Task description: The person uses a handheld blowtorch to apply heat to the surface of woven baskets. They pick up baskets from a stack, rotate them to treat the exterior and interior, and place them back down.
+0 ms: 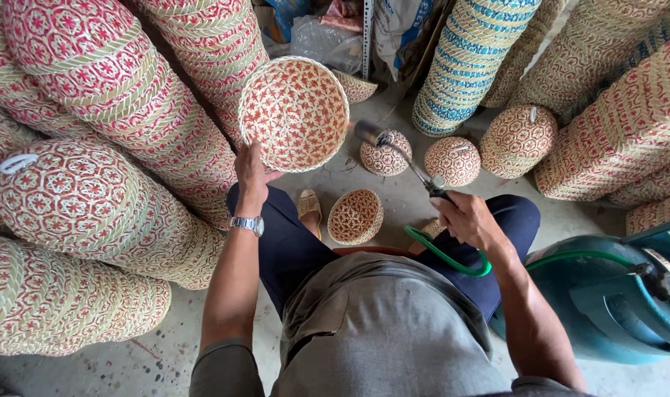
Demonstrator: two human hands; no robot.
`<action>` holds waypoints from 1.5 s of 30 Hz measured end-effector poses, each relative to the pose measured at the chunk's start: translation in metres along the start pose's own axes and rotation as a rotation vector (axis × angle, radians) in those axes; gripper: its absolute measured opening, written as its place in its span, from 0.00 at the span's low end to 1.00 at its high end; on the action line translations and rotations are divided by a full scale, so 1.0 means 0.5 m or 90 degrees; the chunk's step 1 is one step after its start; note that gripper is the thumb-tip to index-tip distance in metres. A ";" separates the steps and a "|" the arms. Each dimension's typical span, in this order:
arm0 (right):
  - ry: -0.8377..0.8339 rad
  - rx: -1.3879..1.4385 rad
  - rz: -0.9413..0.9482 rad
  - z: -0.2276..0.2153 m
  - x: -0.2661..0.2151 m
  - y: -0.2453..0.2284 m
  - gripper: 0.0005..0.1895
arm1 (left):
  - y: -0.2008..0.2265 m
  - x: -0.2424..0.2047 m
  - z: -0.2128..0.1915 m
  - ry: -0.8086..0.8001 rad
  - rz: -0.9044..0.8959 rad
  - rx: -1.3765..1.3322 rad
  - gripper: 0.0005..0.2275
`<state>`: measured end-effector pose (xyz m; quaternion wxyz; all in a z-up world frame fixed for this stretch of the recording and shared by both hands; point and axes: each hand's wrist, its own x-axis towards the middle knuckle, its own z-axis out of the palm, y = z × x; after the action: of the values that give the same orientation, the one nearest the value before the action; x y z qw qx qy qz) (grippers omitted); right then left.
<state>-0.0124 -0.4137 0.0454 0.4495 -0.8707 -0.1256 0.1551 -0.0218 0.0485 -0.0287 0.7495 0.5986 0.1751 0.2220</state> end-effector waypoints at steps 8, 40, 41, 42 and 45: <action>0.003 -0.001 -0.181 0.015 0.056 -0.074 0.18 | -0.023 0.003 0.018 -0.088 0.042 0.138 0.27; 0.162 -0.107 -0.340 0.007 0.207 -0.111 0.26 | 0.200 -0.039 0.266 -0.238 0.442 0.761 0.24; 0.127 -0.077 -0.274 0.009 0.211 -0.105 0.23 | 0.198 -0.047 0.271 -0.221 0.494 0.664 0.26; 0.092 -0.048 -0.209 0.011 0.214 -0.097 0.21 | 0.192 -0.057 0.271 -0.203 0.543 0.565 0.29; 0.086 0.023 -0.199 0.003 0.220 -0.059 0.19 | 0.160 -0.110 0.233 -0.014 0.544 0.480 0.33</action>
<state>0.0861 -0.3565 0.0514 0.4915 -0.8405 -0.2264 0.0267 -0.0161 -0.0620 0.0749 0.3297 0.8445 -0.0236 0.4214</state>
